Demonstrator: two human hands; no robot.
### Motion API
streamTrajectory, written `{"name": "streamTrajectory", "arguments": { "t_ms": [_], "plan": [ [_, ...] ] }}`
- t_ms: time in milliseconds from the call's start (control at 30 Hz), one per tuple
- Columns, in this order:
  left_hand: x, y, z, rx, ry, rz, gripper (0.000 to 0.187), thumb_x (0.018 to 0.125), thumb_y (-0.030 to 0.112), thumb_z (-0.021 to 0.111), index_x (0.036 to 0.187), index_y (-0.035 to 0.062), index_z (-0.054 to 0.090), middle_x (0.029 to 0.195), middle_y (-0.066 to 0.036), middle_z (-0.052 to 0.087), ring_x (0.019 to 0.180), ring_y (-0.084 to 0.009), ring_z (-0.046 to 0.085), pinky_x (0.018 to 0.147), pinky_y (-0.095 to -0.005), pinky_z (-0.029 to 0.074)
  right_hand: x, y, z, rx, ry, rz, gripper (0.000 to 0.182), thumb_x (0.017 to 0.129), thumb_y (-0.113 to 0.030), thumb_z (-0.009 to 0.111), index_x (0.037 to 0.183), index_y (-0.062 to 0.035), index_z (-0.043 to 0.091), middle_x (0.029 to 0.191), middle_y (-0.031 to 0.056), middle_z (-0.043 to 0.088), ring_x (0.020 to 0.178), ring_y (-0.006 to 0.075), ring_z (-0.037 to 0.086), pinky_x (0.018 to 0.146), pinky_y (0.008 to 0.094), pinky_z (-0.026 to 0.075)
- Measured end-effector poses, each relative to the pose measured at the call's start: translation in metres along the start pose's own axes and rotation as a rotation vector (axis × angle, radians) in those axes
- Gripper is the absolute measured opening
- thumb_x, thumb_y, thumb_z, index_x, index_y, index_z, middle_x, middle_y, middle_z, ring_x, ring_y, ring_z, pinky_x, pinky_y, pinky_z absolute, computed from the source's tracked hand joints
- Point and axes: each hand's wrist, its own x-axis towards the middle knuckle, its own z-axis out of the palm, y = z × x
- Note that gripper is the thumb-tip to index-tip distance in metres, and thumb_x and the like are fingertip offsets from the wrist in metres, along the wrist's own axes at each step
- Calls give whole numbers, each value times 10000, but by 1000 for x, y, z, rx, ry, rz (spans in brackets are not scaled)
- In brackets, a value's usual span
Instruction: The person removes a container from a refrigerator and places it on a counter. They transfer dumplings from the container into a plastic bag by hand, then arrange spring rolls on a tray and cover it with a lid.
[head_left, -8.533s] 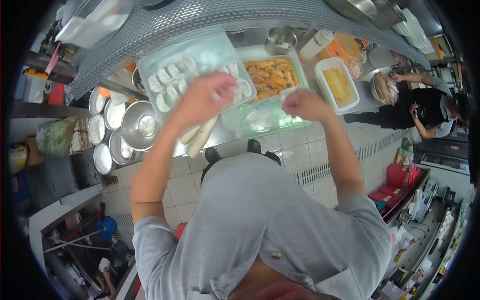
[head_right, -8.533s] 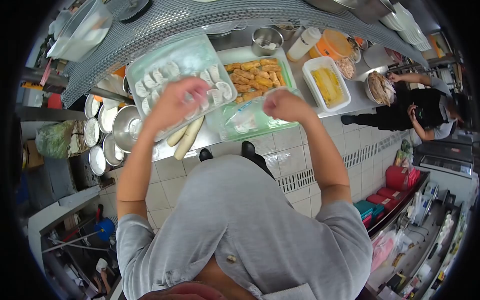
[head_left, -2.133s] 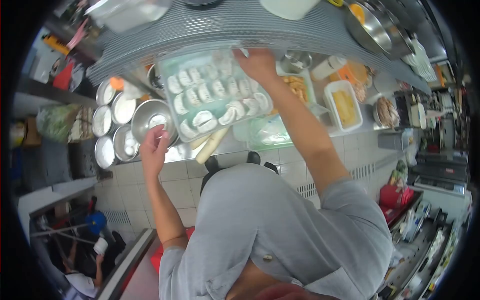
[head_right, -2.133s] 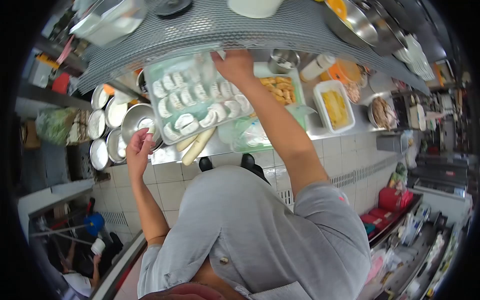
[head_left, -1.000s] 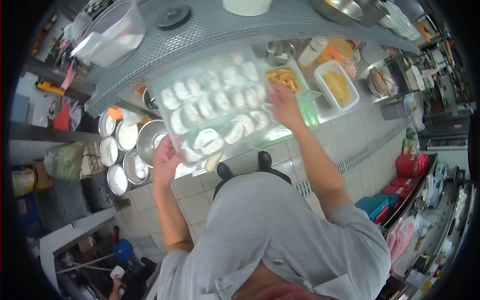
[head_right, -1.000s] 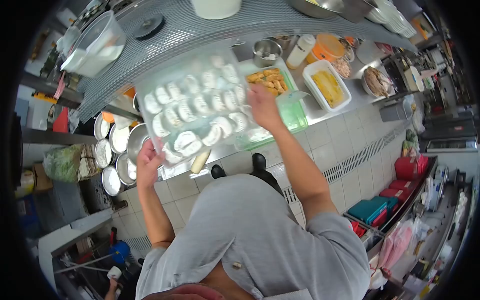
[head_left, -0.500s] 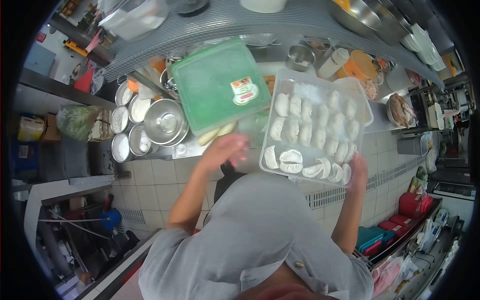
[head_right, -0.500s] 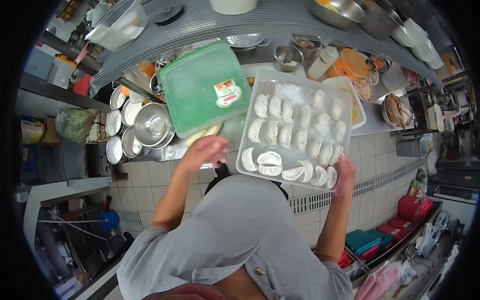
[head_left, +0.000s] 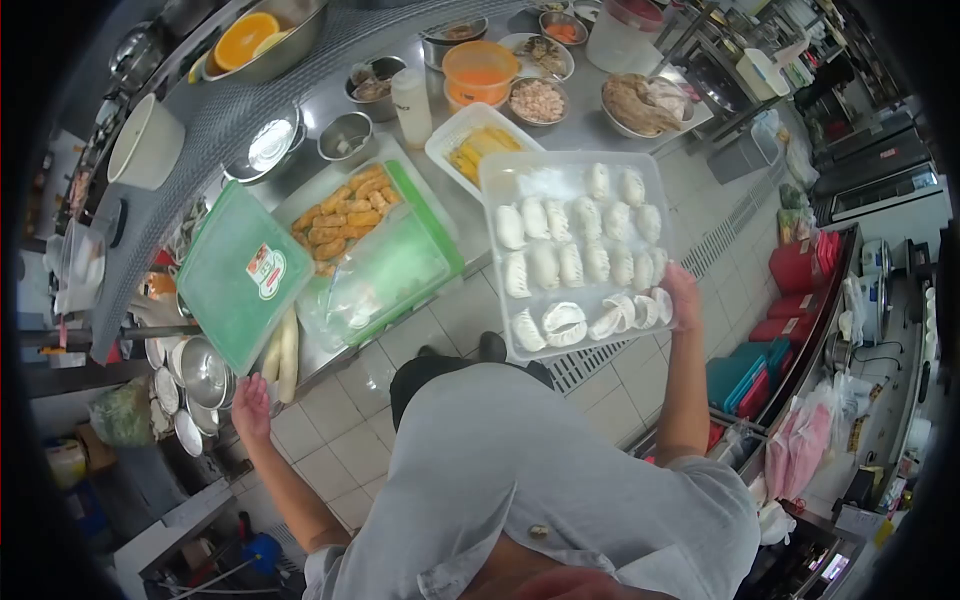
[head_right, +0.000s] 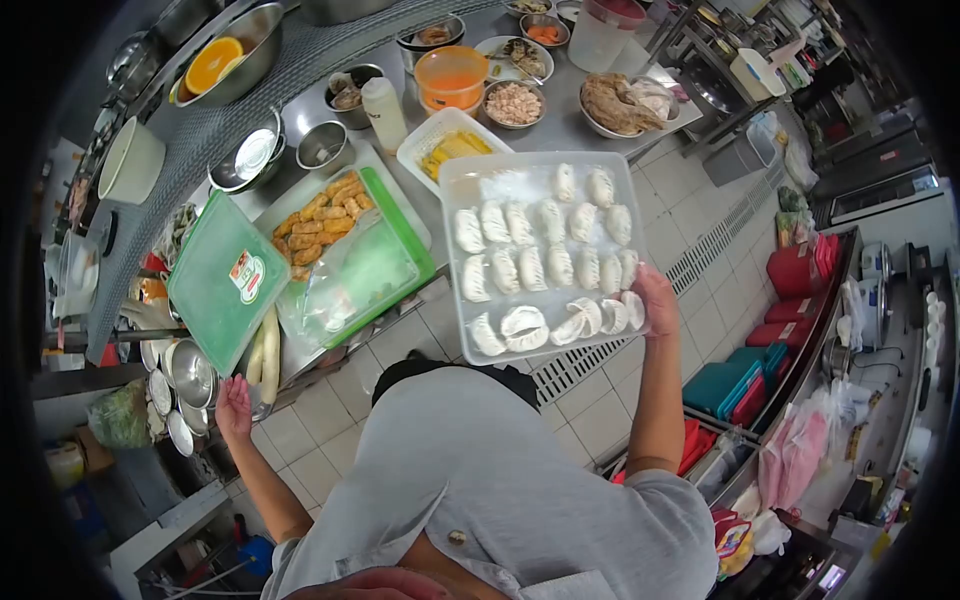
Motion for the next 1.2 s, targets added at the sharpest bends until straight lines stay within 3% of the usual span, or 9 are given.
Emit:
{"name": "streamTrajectory", "arguments": {
  "t_ms": [200, 300, 433, 633, 800, 933, 1033, 1133, 1200],
  "plan": [
    [17, 15, 10, -22, 131, -76, 424, 1007, 372, 663, 1246, 26, 604, 1226, -100, 695, 1039, -196, 687, 787, -270, 533, 9, 0, -49, 30, 56, 1, 383, 1044, -235, 569, 1267, 76, 594, 1168, 192, 700, 936, 277, 740, 776, 393, 645],
    [37, 16, 3, 12, 32, -12, 402, 998, 348, 681, 1212, 14, 619, 1153, -104, 707, 1006, -209, 701, 790, -270, 541, 19, -2, -69, 8, 29, 10, 394, 1038, -248, 576, 1274, 68, 589, 1185, 189, 694, 964, 275, 733, 802, 395, 636],
    [49, 11, -4, -153, -42, 42, 275, 982, 164, 691, 1152, -42, 626, 1046, -131, 717, 965, -238, 721, 837, -296, 604, 48, 10, -101, 100, 112, 51, 404, 1027, -262, 589, 1276, 56, 593, 1180, 179, 694, 956, 265, 728, 821, 386, 621],
    [31, 20, -17, -278, -43, 136, 186, 968, 32, 651, 1120, -73, 629, 990, -140, 715, 964, -252, 721, 936, -333, 616, 116, 3, -140, 28, 72, 133, 390, 1012, -264, 620, 1245, 48, 617, 1125, 152, 711, 977, 252, 717, 846, 394, 606],
    [-41, 28, -6, -415, -150, 225, 252, 1030, 35, 563, 1233, -113, 561, 1186, -203, 660, 1140, -291, 654, 1074, -402, 545, 179, 8, -166, -33, 44, 198, 363, 998, -223, 652, 1233, 54, 636, 1138, 149, 719, 907, 224, 728, 809, 348, 607],
    [-119, 12, 59, -364, -239, 291, 272, 1029, 49, 565, 1274, -69, 556, 1196, -168, 651, 1081, -259, 656, 1010, -395, 581, 207, 11, -159, -57, 15, 249, 332, 1007, -215, 641, 1199, 56, 659, 1048, 137, 741, 850, 213, 732, 764, 337, 612],
    [-172, -14, 168, -354, -472, 310, 279, 1003, 36, 599, 1273, -22, 560, 1162, -117, 645, 1031, -221, 642, 941, -360, 601, 216, 20, -169, -1, -61, 240, 324, 1007, -209, 642, 1187, 59, 665, 1045, 134, 743, 850, 207, 731, 762, 336, 610],
    [-201, -47, 284, -306, -214, 259, 345, 958, -17, 623, 1285, 34, 528, 1143, -73, 629, 1011, -187, 630, 798, -314, 557, 222, 16, -165, 19, -84, 246, 328, 1006, -206, 647, 1201, 58, 667, 1056, 125, 740, 878, 192, 725, 783, 324, 599],
    [-205, -77, 343, -295, -415, 129, 392, 949, -5, 638, 1319, 40, 519, 1187, -79, 633, 1018, -171, 627, 798, -315, 538, 218, 13, -160, 22, -87, 269, 339, 1003, -209, 654, 1213, 57, 665, 1068, 122, 738, 896, 186, 722, 792, 318, 594]
  ]
}}
